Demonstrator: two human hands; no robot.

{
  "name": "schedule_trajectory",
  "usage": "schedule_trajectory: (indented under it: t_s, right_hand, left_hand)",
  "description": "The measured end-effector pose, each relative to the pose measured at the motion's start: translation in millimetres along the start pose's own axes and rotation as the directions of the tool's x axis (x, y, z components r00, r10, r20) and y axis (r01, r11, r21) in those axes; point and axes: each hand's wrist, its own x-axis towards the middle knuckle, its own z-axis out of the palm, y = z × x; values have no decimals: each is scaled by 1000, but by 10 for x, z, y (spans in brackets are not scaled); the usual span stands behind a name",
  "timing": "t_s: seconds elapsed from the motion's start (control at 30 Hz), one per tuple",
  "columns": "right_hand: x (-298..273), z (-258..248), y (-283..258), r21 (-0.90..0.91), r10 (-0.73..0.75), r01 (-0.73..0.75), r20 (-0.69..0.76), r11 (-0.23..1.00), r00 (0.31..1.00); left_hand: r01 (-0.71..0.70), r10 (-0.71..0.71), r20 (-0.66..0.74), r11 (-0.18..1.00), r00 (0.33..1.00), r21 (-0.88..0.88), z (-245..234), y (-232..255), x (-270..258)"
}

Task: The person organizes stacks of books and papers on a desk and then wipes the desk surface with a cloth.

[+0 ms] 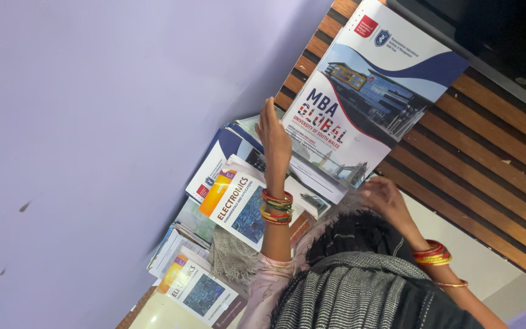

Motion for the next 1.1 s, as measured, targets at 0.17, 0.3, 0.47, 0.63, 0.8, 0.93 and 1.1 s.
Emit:
schedule_trajectory:
  t_s: [0.17,0.3,0.47,0.63,0.8,0.93,1.1]
  right_hand:
    - [266,-1,532,-459,142,-42,185,887,972]
    - [284,250,291,-180,244,-215,160,960,956]
    - [272,404,169,-35,118,-116,67,993,991]
    - [176,497,114,33,100,-101,16,994,995]
    - [153,558,135,93,63,-61,-18,994,998]
    - [181,644,260,37,-2,6,-111,999,994]
    - [177,712,261,-123,-139,117,-190,985,972]
  left_hand:
    - [112,-125,166,990,978,84,-153,-204,-57]
    - [56,-77,200,993,977,106,-125,-276,-126]
    - [-43,35,75,994,997,97,7,-189,-321]
    - [-175,171,-121,984,978,-22,102,-1,-896]
    - [-95,113,3,852,994,-515,301,91,-1395]
    - [179,-67,169,510,983,-841,467,64,-1420]
    - [229,-174,216,58,961,-972,535,152,-1358]
